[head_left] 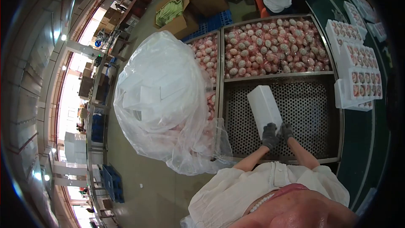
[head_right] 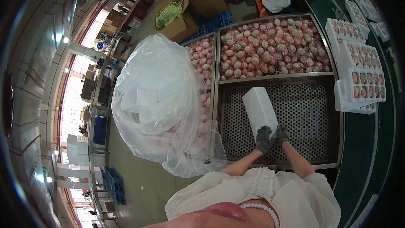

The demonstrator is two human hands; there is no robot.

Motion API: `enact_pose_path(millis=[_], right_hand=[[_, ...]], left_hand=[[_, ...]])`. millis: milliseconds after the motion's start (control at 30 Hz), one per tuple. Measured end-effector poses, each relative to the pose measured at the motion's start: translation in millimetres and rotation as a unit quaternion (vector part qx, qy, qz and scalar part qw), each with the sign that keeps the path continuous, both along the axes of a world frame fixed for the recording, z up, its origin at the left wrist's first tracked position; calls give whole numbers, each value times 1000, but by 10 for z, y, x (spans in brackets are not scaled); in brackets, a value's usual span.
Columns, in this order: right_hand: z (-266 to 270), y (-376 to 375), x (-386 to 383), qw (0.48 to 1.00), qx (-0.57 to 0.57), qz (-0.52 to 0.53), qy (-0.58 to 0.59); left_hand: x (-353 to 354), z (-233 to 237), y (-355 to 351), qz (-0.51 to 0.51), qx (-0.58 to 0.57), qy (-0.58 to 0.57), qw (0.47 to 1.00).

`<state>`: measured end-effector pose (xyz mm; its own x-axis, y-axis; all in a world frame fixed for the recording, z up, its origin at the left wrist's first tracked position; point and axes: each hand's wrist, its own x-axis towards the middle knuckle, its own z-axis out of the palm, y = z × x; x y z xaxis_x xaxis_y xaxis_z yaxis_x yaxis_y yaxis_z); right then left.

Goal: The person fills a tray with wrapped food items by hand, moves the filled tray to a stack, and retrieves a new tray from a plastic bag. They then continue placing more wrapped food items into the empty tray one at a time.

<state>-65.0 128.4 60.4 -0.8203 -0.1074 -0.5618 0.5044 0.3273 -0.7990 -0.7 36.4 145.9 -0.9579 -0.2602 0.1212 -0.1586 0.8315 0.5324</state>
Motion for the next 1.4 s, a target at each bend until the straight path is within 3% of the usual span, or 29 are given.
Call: enact_pose_path(millis=[33,100,167,200,233,300,333,367,433,533,733,767,833,867,967,1000,1033,1100,1133,1167,1200,1233,1267,1300,1367,1400], right_hand=[[18,4,-24,998,-9,-7,-55],[-311,-7,-37,999,12,47,4],[-214,-192,-19,977,144,130,84],[260,-253,-19,976,129,163,58],[253,-308,15,976,128,166,55],[211,-458,77,957,140,234,97],[465,-498,103,967,84,239,30],[306,-563,168,966,82,243,28],[-246,-701,345,936,142,279,161],[123,-656,365,953,133,241,127],[-166,-358,18,978,136,123,102],[33,-425,-8,977,141,123,104],[499,-556,31,909,261,264,192],[662,-603,19,911,248,294,151],[283,-620,-112,901,233,298,211],[-32,-497,-102,911,218,202,285],[6,-420,-121,916,180,145,327],[254,-206,-32,914,223,122,316],[387,-142,-50,966,67,90,232],[520,-91,-66,983,-96,55,144],[663,-33,-39,992,-39,111,55],[573,22,33,992,-33,106,55],[423,40,135,987,-1,140,78],[323,84,206,979,30,175,99],[238,168,230,977,42,194,78],[97,222,233,982,27,176,65]], left_hand=[[-20,8,9,45,30,-51,997],[-39,-221,-41,96,-24,-11,995],[-26,-420,-165,245,-89,-64,963],[6,-659,-272,339,29,-146,929],[57,-580,-341,341,29,-149,928],[169,-259,-573,274,153,-220,924],[343,-815,-738,264,105,-187,940],[446,-975,-835,268,104,-188,939],[604,-1098,-982,299,394,-128,860],[704,-697,-1077,282,347,-178,876],[1022,-867,-1224,254,253,-361,861],[1027,-911,-1227,243,233,-395,855],[1086,-1032,-1181,249,241,-376,860],[1141,-1070,-1151,258,242,-357,864],[959,-1033,-1278,234,255,-383,856],[1091,-1149,-1166,211,259,-443,832],[1153,-1126,-1109,223,257,-238,910],[972,-826,-1049,223,293,-349,862],[826,-772,-1004,243,325,-359,840],[755,-914,-961,233,328,-365,840],[713,-1117,-929,219,386,-342,829],[666,-1416,-891,204,443,-316,814],[636,-1892,-776,203,366,-269,868],[543,-1759,-708,200,369,-271,866],[339,-1281,-609,284,513,-265,766],[418,-1857,-660,265,533,-303,744]])
